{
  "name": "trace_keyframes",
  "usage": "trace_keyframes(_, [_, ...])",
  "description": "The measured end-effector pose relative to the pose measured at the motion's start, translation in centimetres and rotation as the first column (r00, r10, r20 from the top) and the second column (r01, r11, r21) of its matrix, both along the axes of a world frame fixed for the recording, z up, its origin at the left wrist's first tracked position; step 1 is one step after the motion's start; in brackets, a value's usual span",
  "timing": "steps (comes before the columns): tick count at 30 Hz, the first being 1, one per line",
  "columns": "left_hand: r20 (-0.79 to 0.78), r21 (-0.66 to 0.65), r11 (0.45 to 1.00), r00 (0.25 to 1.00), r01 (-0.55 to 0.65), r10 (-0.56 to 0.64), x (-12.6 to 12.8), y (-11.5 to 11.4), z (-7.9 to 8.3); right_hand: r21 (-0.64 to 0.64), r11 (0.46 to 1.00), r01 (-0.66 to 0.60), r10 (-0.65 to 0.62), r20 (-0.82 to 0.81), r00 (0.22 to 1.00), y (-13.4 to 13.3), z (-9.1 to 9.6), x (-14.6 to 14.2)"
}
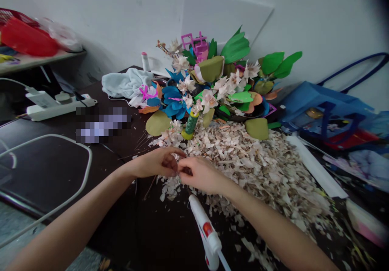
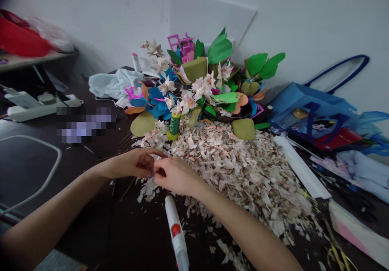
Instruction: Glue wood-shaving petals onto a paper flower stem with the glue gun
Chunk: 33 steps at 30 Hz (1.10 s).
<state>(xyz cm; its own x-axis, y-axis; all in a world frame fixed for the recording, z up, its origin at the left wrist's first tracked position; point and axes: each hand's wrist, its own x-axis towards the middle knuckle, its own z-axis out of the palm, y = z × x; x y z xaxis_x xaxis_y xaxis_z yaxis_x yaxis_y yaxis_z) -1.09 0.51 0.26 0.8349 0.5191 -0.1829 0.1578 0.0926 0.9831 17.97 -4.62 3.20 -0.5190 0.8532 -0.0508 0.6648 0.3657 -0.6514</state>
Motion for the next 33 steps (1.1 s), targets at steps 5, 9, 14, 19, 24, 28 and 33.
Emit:
trace_keyframes(5, [0.000, 0.016, 0.999, 0.999, -0.033, 0.033, -0.1, 0.1, 0.0, -0.080, 0.996, 0.029, -0.039, -0.138, 0.990, 0.4, -0.9, 0.5])
trace_keyframes(9, [0.006, 0.034, 0.998, 0.999, -0.044, 0.044, -0.3, 0.4, -0.5, -0.119, 0.991, 0.062, -0.092, -0.261, 0.961, 0.8, -1.7, 0.7])
trace_keyframes(14, [0.067, 0.026, 0.996, 0.995, -0.080, 0.078, -0.3, 0.8, -1.4, -0.150, 0.984, 0.092, -0.138, -0.330, 0.934, 0.8, -2.0, 0.7])
trace_keyframes(19, [0.078, 0.006, 0.998, 0.995, -0.069, 0.068, -0.3, 0.8, -1.5, -0.171, 0.982, 0.081, -0.132, -0.310, 0.941, 0.7, -1.9, 1.0])
trace_keyframes(24, [0.048, 0.039, 0.997, 0.997, -0.064, 0.062, -0.2, 0.5, -0.9, -0.162, 0.984, 0.073, -0.115, -0.265, 0.957, 0.8, -1.8, 1.0])
trace_keyframes(28, [0.013, 0.079, 0.996, 0.999, -0.048, 0.047, 0.0, 0.2, -0.6, -0.146, 0.987, 0.066, -0.098, -0.228, 0.969, 0.9, -1.4, 0.7])
trace_keyframes(33, [-0.011, 0.115, 0.992, 0.999, -0.052, 0.054, -0.9, 0.5, 0.5, -0.130, 0.989, 0.068, -0.100, -0.257, 0.961, 1.1, -1.1, 0.4])
